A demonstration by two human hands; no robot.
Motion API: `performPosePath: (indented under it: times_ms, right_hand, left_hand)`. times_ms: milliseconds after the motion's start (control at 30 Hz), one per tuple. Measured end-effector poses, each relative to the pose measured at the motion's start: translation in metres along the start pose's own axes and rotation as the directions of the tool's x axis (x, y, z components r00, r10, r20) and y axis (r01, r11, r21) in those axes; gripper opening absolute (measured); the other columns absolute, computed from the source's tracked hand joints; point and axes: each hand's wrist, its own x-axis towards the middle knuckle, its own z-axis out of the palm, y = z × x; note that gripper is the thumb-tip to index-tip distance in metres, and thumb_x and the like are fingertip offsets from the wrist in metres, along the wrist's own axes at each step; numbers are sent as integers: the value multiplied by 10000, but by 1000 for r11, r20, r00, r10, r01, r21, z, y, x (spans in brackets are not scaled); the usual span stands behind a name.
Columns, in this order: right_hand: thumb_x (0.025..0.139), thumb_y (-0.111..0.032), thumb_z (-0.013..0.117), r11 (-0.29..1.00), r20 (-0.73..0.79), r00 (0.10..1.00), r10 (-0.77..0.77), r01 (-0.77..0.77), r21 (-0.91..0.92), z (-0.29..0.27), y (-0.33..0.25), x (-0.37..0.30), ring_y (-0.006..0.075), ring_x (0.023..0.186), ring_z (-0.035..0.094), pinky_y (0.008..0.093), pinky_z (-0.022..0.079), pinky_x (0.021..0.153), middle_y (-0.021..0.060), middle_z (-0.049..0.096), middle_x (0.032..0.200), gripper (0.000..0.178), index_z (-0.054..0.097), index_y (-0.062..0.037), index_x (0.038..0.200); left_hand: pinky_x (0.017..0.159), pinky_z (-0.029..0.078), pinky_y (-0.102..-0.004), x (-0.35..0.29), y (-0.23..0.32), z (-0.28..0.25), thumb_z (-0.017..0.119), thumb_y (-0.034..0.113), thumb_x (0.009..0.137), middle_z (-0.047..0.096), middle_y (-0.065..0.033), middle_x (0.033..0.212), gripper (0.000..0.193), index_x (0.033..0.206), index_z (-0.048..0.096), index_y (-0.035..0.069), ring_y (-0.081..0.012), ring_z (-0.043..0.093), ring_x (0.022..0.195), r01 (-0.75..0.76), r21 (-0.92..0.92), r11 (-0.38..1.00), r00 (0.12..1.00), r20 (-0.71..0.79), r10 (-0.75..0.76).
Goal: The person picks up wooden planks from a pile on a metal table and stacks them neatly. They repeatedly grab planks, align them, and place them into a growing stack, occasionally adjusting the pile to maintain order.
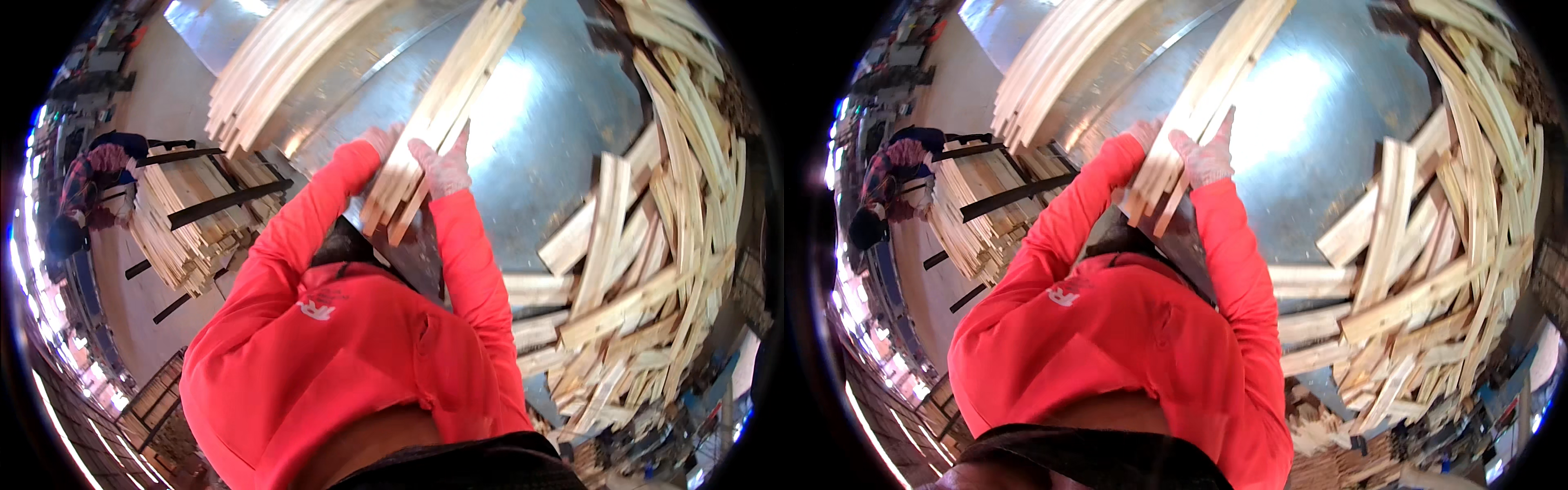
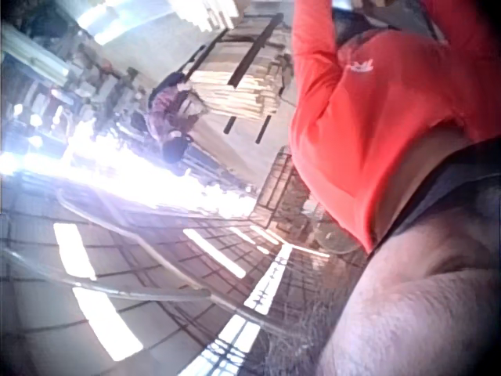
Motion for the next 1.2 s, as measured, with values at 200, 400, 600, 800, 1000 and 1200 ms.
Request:
performPosePath:
  times_ms: [200, 400, 600, 800, 1000, 1200]
  right_hand:
    - [746, 82, 707, 984, 59, 993, -103, 110, -142, 105, 54, 44, 185, 1037, 558, 303, 497, 871, 90, 542, 1217, 1011, 48, -38, 1503]
    - [726, -136, 780, 927, -84, 983, -162, 122, -354, 213, 77, 62, 286, 1108, 527, 376, 451, 951, 167, 469, 1311, 1010, 122, -10, 1481]
    - [728, -248, 787, 930, -93, 992, -85, 46, -365, 226, 64, 60, 364, 1285, 393, 404, 317, 1077, 249, 346, 1425, 1106, 31, -2, 1497]
    - [746, -486, 735, 657, -61, 998, 15, -56, -751, 251, 63, 61, 442, 1384, 237, 401, 246, 1132, 327, 217, 1479, 1181, -22, 56, 1474]
    - [872, -619, 493, 485, 119, 993, -24, 116, -867, 192, -13, 89, 405, 1279, 443, 414, 363, 1069, 295, 432, 1382, 878, 302, 25, 1438]
    - [914, -563, 445, -547, 627, 546, -555, 328, -770, 167, -106, 265, 289, 1221, 509, 510, 292, 1041, 140, 612, 1226, 596, 493, -146, 1338]
  left_hand:
    - [1005, 405, -431, -14, 32, -196, 454, 451, 916, 597, -309, 1117, 515, 1143, 628, 23, -392, 574, 1086, 114, 906, 408, 883, -281, 377]
    - [1065, 325, -476, 80, -137, -441, 401, 633, 876, 374, -192, 1440, 728, 1420, 351, 152, -396, 426, 1285, 477, 337, 812, 578, -816, -1]
    - [1080, 319, -425, 72, -104, -448, 223, 699, 892, 474, -215, 1382, 792, 1360, 493, 120, -389, 429, 1292, 501, 396, 769, 756, -633, -166]
    - [1049, 353, -427, 44, -66, -446, 203, 769, 861, 574, -190, 1276, 832, 1328, 535, 167, -385, 488, 1235, 343, 577, 741, 872, -488, -23]
    - [1011, 388, -407, -6, -97, -407, 396, 556, 945, 505, -202, 1345, 625, 1374, 439, 103, -361, 544, 1158, 35, 483, 875, 454, -788, 416]
    - [908, 460, -507, -22, -243, -347, 469, 595, 874, 547, -161, 1253, 696, 1359, 436, 98, -322, 553, 1087, -430, -654, 622, 586, -726, -358]
